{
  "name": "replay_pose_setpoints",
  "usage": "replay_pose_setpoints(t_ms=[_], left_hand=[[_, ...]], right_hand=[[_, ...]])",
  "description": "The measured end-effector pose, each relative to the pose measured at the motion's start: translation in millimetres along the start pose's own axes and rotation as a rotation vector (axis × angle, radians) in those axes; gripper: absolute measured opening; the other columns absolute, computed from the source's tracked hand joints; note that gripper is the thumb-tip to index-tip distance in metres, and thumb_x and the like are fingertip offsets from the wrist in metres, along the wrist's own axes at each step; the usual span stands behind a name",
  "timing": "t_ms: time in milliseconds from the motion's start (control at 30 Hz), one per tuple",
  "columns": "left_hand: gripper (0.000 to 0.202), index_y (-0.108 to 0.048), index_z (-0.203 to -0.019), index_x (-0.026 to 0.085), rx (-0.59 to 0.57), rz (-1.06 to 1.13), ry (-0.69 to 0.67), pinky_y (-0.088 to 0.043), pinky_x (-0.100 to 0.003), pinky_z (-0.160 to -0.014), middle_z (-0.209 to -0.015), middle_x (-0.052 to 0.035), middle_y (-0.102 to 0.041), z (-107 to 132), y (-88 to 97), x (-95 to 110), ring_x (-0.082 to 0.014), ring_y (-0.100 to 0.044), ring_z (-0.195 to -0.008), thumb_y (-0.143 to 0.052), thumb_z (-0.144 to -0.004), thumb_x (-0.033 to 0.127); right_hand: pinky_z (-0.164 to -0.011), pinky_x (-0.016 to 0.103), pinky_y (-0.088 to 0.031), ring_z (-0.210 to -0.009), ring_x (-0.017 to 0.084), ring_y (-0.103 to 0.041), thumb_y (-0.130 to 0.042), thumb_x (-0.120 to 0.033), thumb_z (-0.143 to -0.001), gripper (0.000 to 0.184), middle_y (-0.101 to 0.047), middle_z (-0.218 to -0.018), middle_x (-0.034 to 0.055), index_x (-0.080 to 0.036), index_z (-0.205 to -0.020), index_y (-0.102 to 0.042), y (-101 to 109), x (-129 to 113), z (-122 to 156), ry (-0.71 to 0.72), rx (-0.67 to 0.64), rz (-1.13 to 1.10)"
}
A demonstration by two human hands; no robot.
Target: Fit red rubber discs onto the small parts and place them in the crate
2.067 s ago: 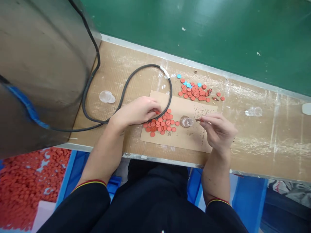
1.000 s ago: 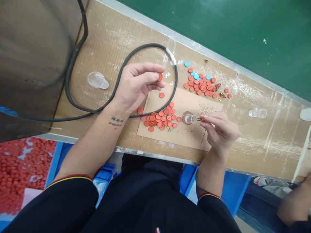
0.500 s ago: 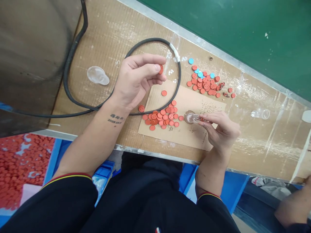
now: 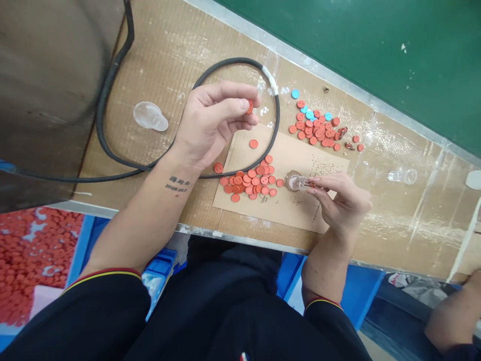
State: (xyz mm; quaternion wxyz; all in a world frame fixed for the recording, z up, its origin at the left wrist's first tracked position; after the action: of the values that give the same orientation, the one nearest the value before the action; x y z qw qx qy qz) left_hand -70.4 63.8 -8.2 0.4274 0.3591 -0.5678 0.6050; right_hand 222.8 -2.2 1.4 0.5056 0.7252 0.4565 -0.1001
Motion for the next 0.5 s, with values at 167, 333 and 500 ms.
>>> replay_pose_setpoints(t_ms=[167, 333, 500], left_hand=[[0.007, -0.075, -0.095, 0.022, -0.003, -0.018, -0.007, -0.065, -0.029, -0.084, -0.096, 0.0003, -0.078, -1, -1.0, 1, -0.0147, -0.075, -0.082, -0.070, -0.089, 0.021], [0.009, -0.077, -0.091, 0.022, -0.083, -0.045, -0.017, -0.068, -0.035, -0.089, -0.099, -0.0004, -0.079, 10, -15.9, 2, -0.0171, -0.079, -0.087, -0.070, -0.089, 0.018], [0.016, -0.080, -0.097, 0.021, -0.311, -0.040, 0.111, -0.071, -0.037, -0.083, -0.098, -0.0041, -0.081, 35, -44.6, -4, -0.0223, -0.081, -0.091, -0.083, -0.084, 0.031]], right_hand=[[-0.064, 0.041, -0.065, -0.071, 0.024, -0.078, -0.085, -0.034, -0.091, 0.007, -0.082, -0.083, 0.0015, -0.031, -0.095, -0.080, 1, 2, 2, -0.027, 0.052, -0.035], [-0.058, 0.034, -0.062, -0.072, 0.021, -0.076, -0.087, -0.034, -0.090, 0.014, -0.075, -0.076, -0.0013, -0.031, -0.099, -0.077, -1, 0, 6, -0.024, 0.352, -0.276], [-0.045, 0.026, -0.052, -0.068, 0.016, -0.071, -0.085, -0.033, -0.091, 0.015, -0.077, -0.088, -0.0021, -0.034, -0.100, -0.073, -6, -5, 8, -0.063, 0.478, -0.398]])
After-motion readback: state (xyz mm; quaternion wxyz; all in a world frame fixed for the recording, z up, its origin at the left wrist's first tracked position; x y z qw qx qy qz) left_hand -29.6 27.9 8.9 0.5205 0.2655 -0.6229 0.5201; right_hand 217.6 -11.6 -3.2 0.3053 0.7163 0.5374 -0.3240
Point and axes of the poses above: each hand's wrist, its own z-axis away from the middle knuckle, its own y-axis out of the back of the hand, x = y × z, the point moved 2 cm from there along -z, towards the middle knuckle
